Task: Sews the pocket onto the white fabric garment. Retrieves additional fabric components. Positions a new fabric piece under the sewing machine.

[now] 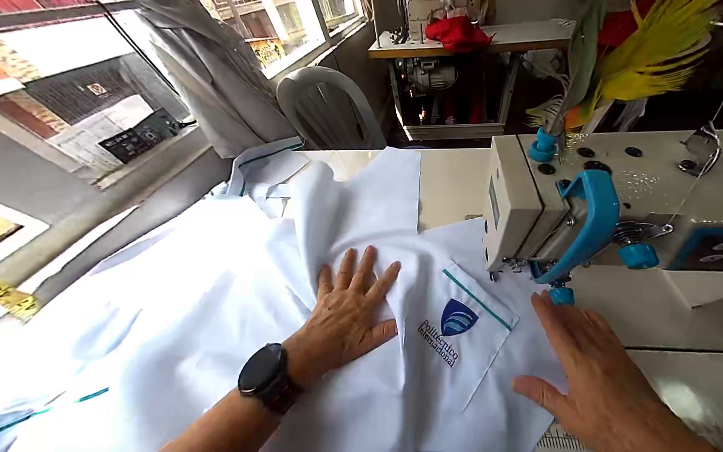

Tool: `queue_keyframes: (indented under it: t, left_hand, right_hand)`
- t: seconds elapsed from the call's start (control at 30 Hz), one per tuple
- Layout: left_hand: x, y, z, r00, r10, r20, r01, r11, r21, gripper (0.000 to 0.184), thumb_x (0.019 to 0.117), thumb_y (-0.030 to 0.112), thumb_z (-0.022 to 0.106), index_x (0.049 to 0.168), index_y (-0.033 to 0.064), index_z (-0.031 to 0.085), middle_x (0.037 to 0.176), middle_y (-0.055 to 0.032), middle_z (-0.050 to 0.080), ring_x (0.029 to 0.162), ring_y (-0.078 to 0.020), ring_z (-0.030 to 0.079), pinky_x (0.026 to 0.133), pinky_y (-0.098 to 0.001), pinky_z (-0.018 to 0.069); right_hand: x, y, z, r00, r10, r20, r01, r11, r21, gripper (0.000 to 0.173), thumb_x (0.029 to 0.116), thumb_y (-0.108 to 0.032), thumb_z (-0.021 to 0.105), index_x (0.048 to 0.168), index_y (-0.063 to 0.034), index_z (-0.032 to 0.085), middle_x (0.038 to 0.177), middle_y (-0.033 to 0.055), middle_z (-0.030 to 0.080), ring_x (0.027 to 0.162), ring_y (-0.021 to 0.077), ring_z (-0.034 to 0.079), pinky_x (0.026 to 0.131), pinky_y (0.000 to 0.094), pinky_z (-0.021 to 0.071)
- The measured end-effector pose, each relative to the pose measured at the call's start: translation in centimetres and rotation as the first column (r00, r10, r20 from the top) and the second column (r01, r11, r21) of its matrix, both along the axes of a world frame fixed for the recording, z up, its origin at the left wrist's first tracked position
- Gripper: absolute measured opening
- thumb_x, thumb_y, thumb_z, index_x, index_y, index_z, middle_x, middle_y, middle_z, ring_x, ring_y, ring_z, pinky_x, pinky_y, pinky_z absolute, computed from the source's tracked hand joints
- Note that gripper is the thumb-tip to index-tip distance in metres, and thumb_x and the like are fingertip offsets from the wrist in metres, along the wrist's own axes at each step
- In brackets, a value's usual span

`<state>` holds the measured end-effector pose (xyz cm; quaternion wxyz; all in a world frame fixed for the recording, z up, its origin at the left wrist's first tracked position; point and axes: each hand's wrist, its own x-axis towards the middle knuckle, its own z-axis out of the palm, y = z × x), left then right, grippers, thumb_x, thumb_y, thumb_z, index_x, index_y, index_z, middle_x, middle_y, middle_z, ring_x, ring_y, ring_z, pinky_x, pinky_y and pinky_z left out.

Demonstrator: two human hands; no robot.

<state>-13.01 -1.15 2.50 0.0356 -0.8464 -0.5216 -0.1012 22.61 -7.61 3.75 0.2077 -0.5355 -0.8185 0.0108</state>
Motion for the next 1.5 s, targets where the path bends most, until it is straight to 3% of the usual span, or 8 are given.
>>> queue_keyframes:
  t: [0.17, 0.33, 0.43, 0.57, 0.8, 0.93, 1.07, 1.5]
  left_hand:
    - [4.0, -6.5, 7.0, 0.971, 0.053, -0.235, -0.155, 0.883, -0.442, 0.107, 0.0751, 0.078, 0.068, 0.153, 0.0081, 0.047, 0.133, -0.0444, 0.052, 0.109, -0.0635, 0.059, 0.078, -0.0686, 0.0521]
    - [3.2, -4.0, 6.7, 0.984, -0.031, 0.174, 0.045, 0.996, -0.076, 0.038, 0.0933, 0.041, 0.066, 0.087, 0.0045, 0.076, 0.078, -0.0121, 0.07, 0.07, -0.0311, 0.071, 0.063, -0.0525, 0.0587]
    - [6.1, -1.9, 5.6, 0.956, -0.032, 0.292, 0.063, 0.993, -0.099, 0.045, 0.0989, 0.042, 0.058, 0.117, 0.0041, 0.074, 0.115, -0.0189, 0.072, 0.107, -0.0387, 0.07, 0.089, -0.0581, 0.0564]
    - [9.3, -0.5, 3.4, 0.994, 0.085, 0.064, -0.046, 0.887, -0.46, 0.071, 0.0955, 0.073, 0.043, 0.158, 0.0394, 0.039, 0.169, -0.0162, 0.023, 0.151, -0.0598, 0.009, 0.103, -0.0891, 0.0067]
    - [2.7, 10.5, 1.7, 0.996, 0.004, 0.091, 0.011, 0.987, -0.16, 0.058, 0.1005, 0.06, 0.045, 0.152, 0.0323, 0.052, 0.164, -0.0164, 0.036, 0.149, -0.0599, 0.019, 0.098, -0.0909, 0.0085]
    - [6.6, 15.1, 3.6, 0.985, 0.035, 0.168, -0.047, 0.996, 0.071, 0.05, 0.1019, 0.033, 0.058, 0.139, 0.0006, 0.06, 0.146, -0.0344, 0.05, 0.142, -0.0598, 0.035, 0.105, -0.0833, 0.0205]
    - [12.9, 17.9, 5.8, 0.973, 0.206, 0.105, -0.188, 0.969, -0.161, 0.043, 0.1088, 0.023, 0.048, 0.128, -0.0147, 0.058, 0.131, -0.0355, 0.058, 0.129, -0.0506, 0.053, 0.106, -0.0611, 0.0411]
    - [-4.4, 11.4, 2.2, 0.915, 0.391, 0.105, -0.359, 0.904, -0.231, 0.06, 0.1042, 0.051, 0.047, 0.158, 0.0265, 0.042, 0.168, -0.018, 0.025, 0.15, -0.0602, 0.011, 0.103, -0.0883, 0.0047]
  right_hand:
    - [5.3, 3.7, 2.1, 0.985, -0.126, 0.117, 0.14, 0.984, -0.114, 0.09, 0.0724, -0.048, 0.088, 0.139, 0.0055, 0.058, 0.135, 0.0321, 0.061, 0.129, 0.0567, 0.053, 0.103, 0.0845, 0.0279]
    - [4.8, 4.1, 5.3, 0.962, -0.263, 0.071, 0.259, 0.964, 0.05, 0.041, 0.0895, -0.012, 0.077, 0.118, 0.0151, 0.063, 0.114, 0.0373, 0.064, 0.111, 0.0557, 0.061, 0.094, 0.0679, 0.0482]
    - [0.7, 0.1, 1.2, 0.998, -0.059, -0.032, 0.058, 0.998, -0.016, 0.096, 0.0871, -0.067, 0.059, 0.146, 0.0084, 0.049, 0.15, 0.0311, 0.049, 0.137, 0.0498, 0.049, 0.106, 0.0679, 0.0424]
    - [0.0, -3.2, -3.4, 0.991, 0.104, 0.081, -0.106, 0.994, 0.029, 0.111, 0.0839, -0.091, 0.023, 0.152, -0.0074, 0.049, 0.157, 0.0214, 0.046, 0.144, 0.0521, 0.041, 0.103, 0.0835, 0.028]
    - [2.6, 3.9, -2.9, 0.994, 0.02, 0.105, -0.022, 0.999, 0.024, 0.065, 0.1055, -0.057, 0.031, 0.147, -0.0167, 0.059, 0.154, 0.0069, 0.053, 0.147, 0.0393, 0.042, 0.109, 0.083, 0.0178]
    - [3.9, 8.5, 0.7, 0.977, -0.142, 0.157, 0.179, 0.951, -0.254, 0.044, 0.1085, -0.037, 0.045, 0.128, -0.0068, 0.07, 0.123, 0.0203, 0.07, 0.123, 0.046, 0.06, 0.104, 0.0784, 0.0271]
    - [4.9, 7.7, 2.9, 0.93, -0.268, 0.25, 0.345, 0.871, -0.349, 0.062, 0.108, -0.051, 0.04, 0.136, 0.0011, 0.061, 0.133, 0.027, 0.063, 0.134, 0.0469, 0.051, 0.113, 0.0727, 0.0206]
    - [6.4, -1.0, -4.2, 0.981, -0.047, 0.186, 0.022, 0.99, 0.137, 0.098, 0.0935, -0.082, 0.013, 0.15, -0.0125, 0.053, 0.154, 0.0185, 0.05, 0.143, 0.04, 0.047, 0.108, 0.0773, 0.0287]
